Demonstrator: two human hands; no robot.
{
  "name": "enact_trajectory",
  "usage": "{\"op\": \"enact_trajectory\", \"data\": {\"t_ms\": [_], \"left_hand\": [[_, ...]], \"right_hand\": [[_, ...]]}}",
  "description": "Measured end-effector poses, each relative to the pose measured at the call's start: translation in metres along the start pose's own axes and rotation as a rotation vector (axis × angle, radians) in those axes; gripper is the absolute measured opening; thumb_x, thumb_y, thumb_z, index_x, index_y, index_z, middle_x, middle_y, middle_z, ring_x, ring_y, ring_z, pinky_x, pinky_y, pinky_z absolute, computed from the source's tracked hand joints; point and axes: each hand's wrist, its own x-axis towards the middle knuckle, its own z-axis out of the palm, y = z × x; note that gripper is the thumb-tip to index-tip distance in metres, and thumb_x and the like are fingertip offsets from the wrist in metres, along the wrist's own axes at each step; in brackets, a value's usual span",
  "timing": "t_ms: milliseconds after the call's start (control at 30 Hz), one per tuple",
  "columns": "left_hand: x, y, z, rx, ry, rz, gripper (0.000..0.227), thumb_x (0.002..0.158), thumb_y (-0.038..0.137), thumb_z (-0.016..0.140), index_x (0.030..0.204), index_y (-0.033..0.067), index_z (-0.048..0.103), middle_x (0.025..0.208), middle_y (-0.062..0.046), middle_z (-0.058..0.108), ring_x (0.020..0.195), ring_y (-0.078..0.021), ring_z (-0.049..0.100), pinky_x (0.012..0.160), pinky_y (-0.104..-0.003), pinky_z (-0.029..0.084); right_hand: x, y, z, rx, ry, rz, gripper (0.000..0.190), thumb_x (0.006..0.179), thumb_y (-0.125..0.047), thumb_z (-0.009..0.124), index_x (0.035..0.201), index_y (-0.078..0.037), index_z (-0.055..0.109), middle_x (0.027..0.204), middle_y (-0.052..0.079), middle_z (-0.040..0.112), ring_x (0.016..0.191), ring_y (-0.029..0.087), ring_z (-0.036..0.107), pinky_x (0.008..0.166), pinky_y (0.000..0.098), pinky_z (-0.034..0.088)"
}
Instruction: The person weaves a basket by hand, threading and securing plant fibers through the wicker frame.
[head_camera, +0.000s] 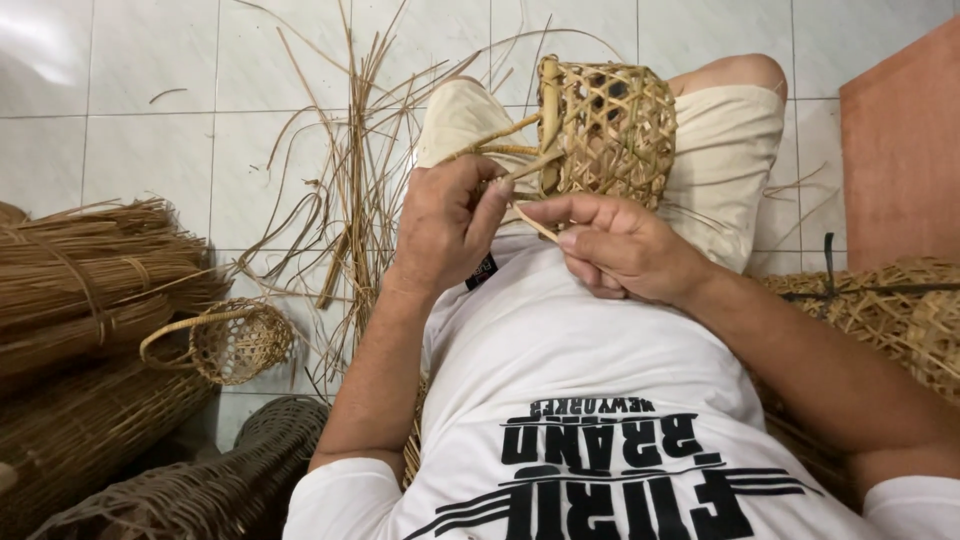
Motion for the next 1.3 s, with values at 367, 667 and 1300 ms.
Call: {"op": "enact_trajectory", "data": {"t_ms": [367, 667, 1300], "left_hand": [[0.009, 0.007, -0.006, -0.140, -0.108, -0.072, 0.016, 0.097, 0.022, 0.066, 0.089, 0.0098, 0.073, 0.048, -0.004, 0.054, 0.046, -0.0210, 0.056, 0.051, -0.032, 0.047], [0.015, 0.032, -0.022, -0.180, -0.318, -0.096, 0.015, 0.099, 0.013, 0.062, 0.104, 0.0037, 0.074, 0.066, -0.014, 0.066, 0.059, -0.0277, 0.067, 0.061, -0.037, 0.054], [0.013, 0.026, -0.008, -0.013, -0.274, 0.045, 0.011, 0.098, 0.023, 0.070, 0.099, 0.0123, 0.072, 0.065, -0.001, 0.066, 0.062, -0.0219, 0.070, 0.067, -0.033, 0.056]], "right_hand": [[-0.016, -0.019, -0.003, -0.105, -0.071, 0.013, 0.051, 0.098, -0.004, 0.048, 0.148, 0.006, 0.049, 0.051, 0.007, 0.053, 0.035, 0.005, 0.043, 0.031, 0.0165, 0.035], [-0.038, -0.040, 0.007, -0.193, -0.059, 0.031, 0.057, 0.096, -0.005, 0.050, 0.150, 0.010, 0.045, 0.054, 0.011, 0.062, 0.035, 0.005, 0.046, 0.030, 0.0168, 0.039], [-0.043, -0.038, 0.006, -0.441, -0.053, 0.073, 0.057, 0.091, -0.002, 0.055, 0.148, 0.003, 0.047, 0.075, 0.014, 0.073, 0.041, 0.008, 0.061, 0.037, 0.0171, 0.048]]}}
